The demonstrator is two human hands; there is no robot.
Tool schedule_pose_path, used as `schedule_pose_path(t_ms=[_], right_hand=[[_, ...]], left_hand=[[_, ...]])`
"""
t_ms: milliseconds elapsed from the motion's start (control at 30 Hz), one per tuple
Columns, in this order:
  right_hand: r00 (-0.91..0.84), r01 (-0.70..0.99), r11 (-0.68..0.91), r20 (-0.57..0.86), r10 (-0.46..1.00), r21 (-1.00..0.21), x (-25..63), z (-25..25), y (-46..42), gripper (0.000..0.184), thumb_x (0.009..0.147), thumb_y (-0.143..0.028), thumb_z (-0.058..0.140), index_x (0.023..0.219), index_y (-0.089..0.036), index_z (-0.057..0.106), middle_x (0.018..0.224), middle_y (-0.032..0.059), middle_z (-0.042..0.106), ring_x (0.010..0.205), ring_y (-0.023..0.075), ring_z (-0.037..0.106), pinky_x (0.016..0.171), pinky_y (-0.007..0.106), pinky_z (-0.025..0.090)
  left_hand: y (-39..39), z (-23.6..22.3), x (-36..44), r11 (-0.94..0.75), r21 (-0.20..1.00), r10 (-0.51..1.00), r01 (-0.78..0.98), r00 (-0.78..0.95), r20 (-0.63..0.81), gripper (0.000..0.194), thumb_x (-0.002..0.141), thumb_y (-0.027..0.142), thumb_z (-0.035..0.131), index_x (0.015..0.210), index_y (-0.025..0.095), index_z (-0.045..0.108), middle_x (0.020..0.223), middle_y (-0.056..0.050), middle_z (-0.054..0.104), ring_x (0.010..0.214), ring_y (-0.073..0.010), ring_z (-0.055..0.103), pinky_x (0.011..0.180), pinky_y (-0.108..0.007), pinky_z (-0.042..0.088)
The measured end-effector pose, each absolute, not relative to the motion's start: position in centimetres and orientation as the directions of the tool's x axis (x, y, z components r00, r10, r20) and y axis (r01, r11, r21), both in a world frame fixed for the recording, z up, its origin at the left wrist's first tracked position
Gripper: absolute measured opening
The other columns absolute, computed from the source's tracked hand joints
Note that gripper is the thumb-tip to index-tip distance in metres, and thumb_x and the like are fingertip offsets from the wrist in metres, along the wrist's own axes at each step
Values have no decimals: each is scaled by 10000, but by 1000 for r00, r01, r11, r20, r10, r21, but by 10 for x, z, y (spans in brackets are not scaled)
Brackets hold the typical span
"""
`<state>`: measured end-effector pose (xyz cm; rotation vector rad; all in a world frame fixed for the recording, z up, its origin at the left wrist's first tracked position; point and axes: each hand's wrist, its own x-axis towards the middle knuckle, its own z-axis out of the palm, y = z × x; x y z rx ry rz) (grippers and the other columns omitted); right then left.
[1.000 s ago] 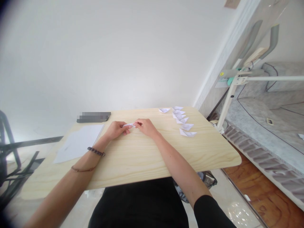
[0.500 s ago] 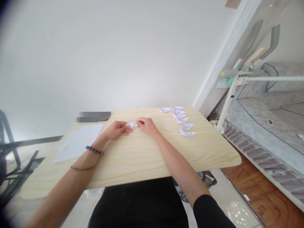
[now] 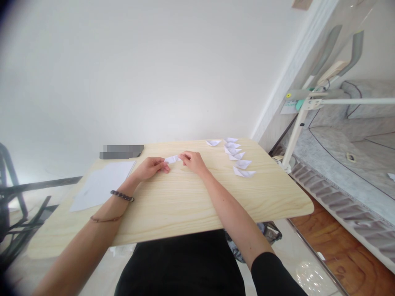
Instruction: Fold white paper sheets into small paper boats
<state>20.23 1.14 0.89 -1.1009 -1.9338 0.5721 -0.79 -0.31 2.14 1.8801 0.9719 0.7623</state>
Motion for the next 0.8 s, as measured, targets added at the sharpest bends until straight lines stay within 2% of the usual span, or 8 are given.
schedule_pose_path(t_ms=[133, 233, 467, 800], right_hand=[[-268, 477, 497, 418, 868, -725, 203, 8, 12, 336, 803, -423, 412, 746, -152, 603, 530, -21, 531, 484, 70, 447, 511, 178, 338], [-275, 478, 499, 417, 866, -723, 202, 7, 13, 335, 800, -424, 413, 734, -153, 599, 525, -25, 521, 479, 68, 438, 507, 178, 332], [-267, 484, 496, 418, 868, -721, 203, 6, 13, 325, 799, -412, 419, 723, -150, 596, 516, -28, 514, 479, 66, 432, 518, 182, 331], [-257, 466, 494, 422, 870, -734, 205, 6, 13, 326, 794, -414, 429, 705, -152, 601, 511, -35, 511, 473, 58, 436, 514, 172, 336]], left_hand=[[-3, 22, -9, -340, 882, 839, 327, 529, 128, 346, 778, 428, 451, 844, 129, 613, 821, -84, 673, 776, -169, 612, 701, -268, 453], [-4, 23, -9, -341, 876, 838, 340, 533, 119, 332, 777, 412, 450, 848, 132, 615, 830, -81, 674, 771, -168, 613, 655, -251, 450], [-2, 21, -13, -319, 782, 903, 536, 422, 79, 368, 755, 462, 465, 757, 130, 624, 615, -54, 661, 483, -118, 562, 397, -193, 333], [-1, 20, -12, -279, 813, 906, 511, 421, 46, 375, 745, 488, 473, 736, 130, 584, 657, -50, 655, 511, -111, 574, 403, -178, 360]])
